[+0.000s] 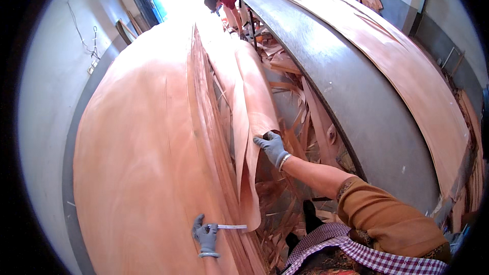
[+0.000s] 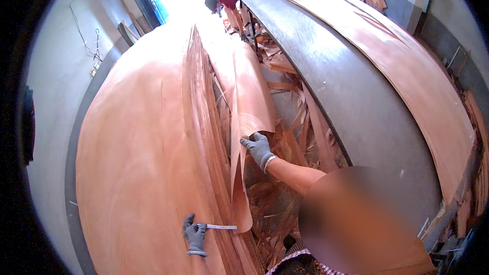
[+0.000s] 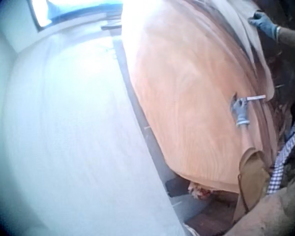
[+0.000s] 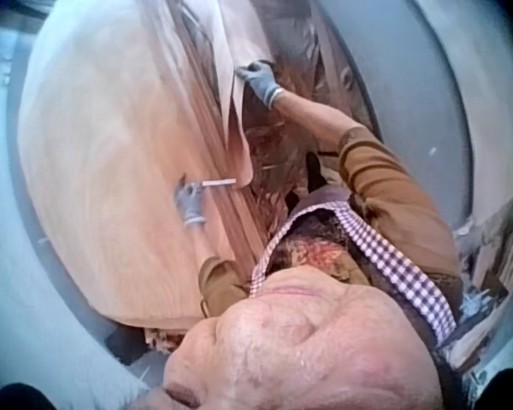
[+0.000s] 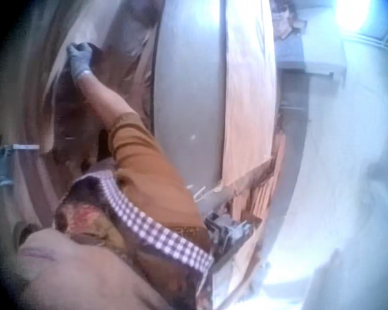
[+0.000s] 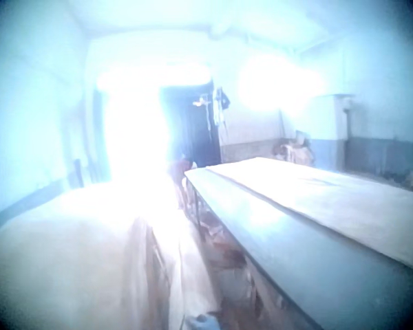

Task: The person handles large sheets of wood veneer, marking them with white strips, moving them between stacks, and trimming edges using a hand knife and a long-handled tool.

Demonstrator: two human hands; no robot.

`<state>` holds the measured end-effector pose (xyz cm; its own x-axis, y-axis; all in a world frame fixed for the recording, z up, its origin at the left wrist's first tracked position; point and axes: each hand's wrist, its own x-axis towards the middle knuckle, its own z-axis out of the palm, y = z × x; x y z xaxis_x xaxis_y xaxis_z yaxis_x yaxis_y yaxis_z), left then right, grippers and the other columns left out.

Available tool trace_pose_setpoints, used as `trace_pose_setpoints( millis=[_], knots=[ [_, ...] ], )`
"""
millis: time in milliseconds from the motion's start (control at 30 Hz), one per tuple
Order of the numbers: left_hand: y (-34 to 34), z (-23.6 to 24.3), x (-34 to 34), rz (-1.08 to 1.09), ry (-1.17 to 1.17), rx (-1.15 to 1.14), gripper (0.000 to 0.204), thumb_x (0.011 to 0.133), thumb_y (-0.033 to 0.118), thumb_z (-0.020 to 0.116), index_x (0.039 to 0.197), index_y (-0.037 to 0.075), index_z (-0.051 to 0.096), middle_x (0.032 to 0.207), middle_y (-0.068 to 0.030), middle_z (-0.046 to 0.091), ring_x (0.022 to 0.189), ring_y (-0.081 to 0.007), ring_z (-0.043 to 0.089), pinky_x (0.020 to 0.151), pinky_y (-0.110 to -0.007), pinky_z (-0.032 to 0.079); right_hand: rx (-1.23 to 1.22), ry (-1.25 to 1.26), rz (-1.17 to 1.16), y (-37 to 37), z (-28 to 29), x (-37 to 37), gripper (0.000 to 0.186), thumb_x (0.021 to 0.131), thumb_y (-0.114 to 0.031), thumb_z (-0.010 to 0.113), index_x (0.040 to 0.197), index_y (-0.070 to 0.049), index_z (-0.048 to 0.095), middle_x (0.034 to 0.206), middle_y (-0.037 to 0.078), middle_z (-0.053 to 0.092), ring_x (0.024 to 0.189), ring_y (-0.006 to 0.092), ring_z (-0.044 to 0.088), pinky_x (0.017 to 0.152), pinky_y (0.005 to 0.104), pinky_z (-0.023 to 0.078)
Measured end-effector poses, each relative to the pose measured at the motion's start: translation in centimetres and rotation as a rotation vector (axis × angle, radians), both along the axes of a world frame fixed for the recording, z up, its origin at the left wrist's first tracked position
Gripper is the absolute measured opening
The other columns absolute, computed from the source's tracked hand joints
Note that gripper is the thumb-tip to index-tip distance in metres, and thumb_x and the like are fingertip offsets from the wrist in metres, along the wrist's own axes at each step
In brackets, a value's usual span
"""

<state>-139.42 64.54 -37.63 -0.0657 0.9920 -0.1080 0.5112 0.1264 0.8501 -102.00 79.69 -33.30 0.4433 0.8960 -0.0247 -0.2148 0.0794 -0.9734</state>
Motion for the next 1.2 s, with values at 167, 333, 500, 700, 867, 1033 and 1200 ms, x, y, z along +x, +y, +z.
trace_pose_setpoints(
  millis=[167, 333, 500, 700, 867, 1033, 1200],
  knots=[
    [0.3, -1.0, -0.2, -0.016, 0.152, 0.1, 0.012, 0.07, 0.008, 0.07, 0.068, -0.002, 0.066, 0.131, -0.0085, 0.042, 0.116, -0.0161, 0.043, 0.083, -0.025, 0.045, -0.004, -0.084, -0.019, -0.3, 1.8, 0.2, 0.022, 0.075, -0.014, 0.073, 0.072, -0.002, 0.054, 0.067, -0.002, 0.048, 0.064, 0.0094, 0.04, 0.057, 0.0259, 0.037],
    [0.3, -2.3, -0.4, 0.051, -0.086, 0.084, 0.04, 0.07, 0.001, 0.068, 0.106, -0.005, 0.052, 0.098, -0.0036, 0.052, 0.077, -0.0072, 0.049, 0.069, -0.02, 0.046, -0.006, -0.086, -0.022, -0.8, 2.8, 0.8, 0.021, 0.076, -0.014, 0.072, 0.071, -0.003, 0.055, 0.067, -0.003, 0.049, 0.064, 0.0085, 0.04, 0.057, 0.0251, 0.037],
    [0.5, -3.5, -0.6, 0.033, -0.102, 0.123, 0.049, 0.075, -0.006, 0.06, 0.121, -0.006, 0.043, 0.069, 0.0044, 0.046, 0.061, -0.0029, 0.044, 0.061, -0.017, 0.043, 0.012, -0.162, -0.036, -1.6, 3.2, 0.9, 0.02, 0.077, -0.014, 0.072, 0.075, -0.001, 0.058, 0.07, -0.002, 0.053, 0.062, 0.0083, 0.042, 0.056, 0.0253, 0.038],
    [1.5, -4.6, -1.4, -0.03, -0.159, 0.15, 0.041, 0.082, -0.006, 0.048, 0.123, -0.005, 0.042, 0.07, 0.0031, 0.047, 0.061, -0.0036, 0.044, 0.061, -0.016, 0.042, 0.007, -0.165, 0.027, -3.1, 4.5, 0.6, 0.02, 0.077, -0.016, 0.072, 0.077, 0.0, 0.059, 0.072, -0.001, 0.055, 0.064, 0.0071, 0.044, 0.057, 0.0237, 0.039],
    [-1.3, 0.9, 1.4, 0.058, -0.656, 0.065, 0.041, 0.085, -0.002, 0.045, 0.125, -0.004, 0.038, 0.076, 0.001, 0.049, 0.068, -0.0044, 0.046, 0.065, -0.017, 0.042, 0.073, -0.051, 0.086, -4.5, 7.8, 0.4, 0.021, 0.077, -0.016, 0.073, 0.078, 0.0, 0.06, 0.071, -0.001, 0.055, 0.064, 0.0065, 0.044, 0.056, 0.0235, 0.039],
    [-9.9, 9.7, 6.6, -0.057, -0.25, 0.294, 0.021, 0.086, 0.005, 0.051, 0.106, -0.002, 0.054, 0.091, -0.0066, 0.057, 0.078, -0.0087, 0.051, 0.078, -0.024, 0.043, 0.149, -0.147, 0.09, -5.9, 12.1, 0.0, 0.02, 0.077, -0.015, 0.073, 0.076, 0.0, 0.06, 0.071, -0.001, 0.054, 0.065, 0.0063, 0.044, 0.055, 0.0235, 0.038],
    [-15.7, 16.2, 7.5, -0.406, -0.555, -0.162, 0.02, 0.084, 0.016, 0.062, 0.089, -0.003, 0.06, 0.117, -0.0171, 0.056, 0.107, -0.0228, 0.053, 0.092, -0.033, 0.04, 0.276, 0.03, 0.149, -7.0, 17.4, -1.4, 0.023, 0.077, -0.016, 0.073, 0.069, -0.006, 0.054, 0.066, -0.004, 0.049, 0.058, 0.0048, 0.041, 0.049, 0.0213, 0.033]
  ],
)
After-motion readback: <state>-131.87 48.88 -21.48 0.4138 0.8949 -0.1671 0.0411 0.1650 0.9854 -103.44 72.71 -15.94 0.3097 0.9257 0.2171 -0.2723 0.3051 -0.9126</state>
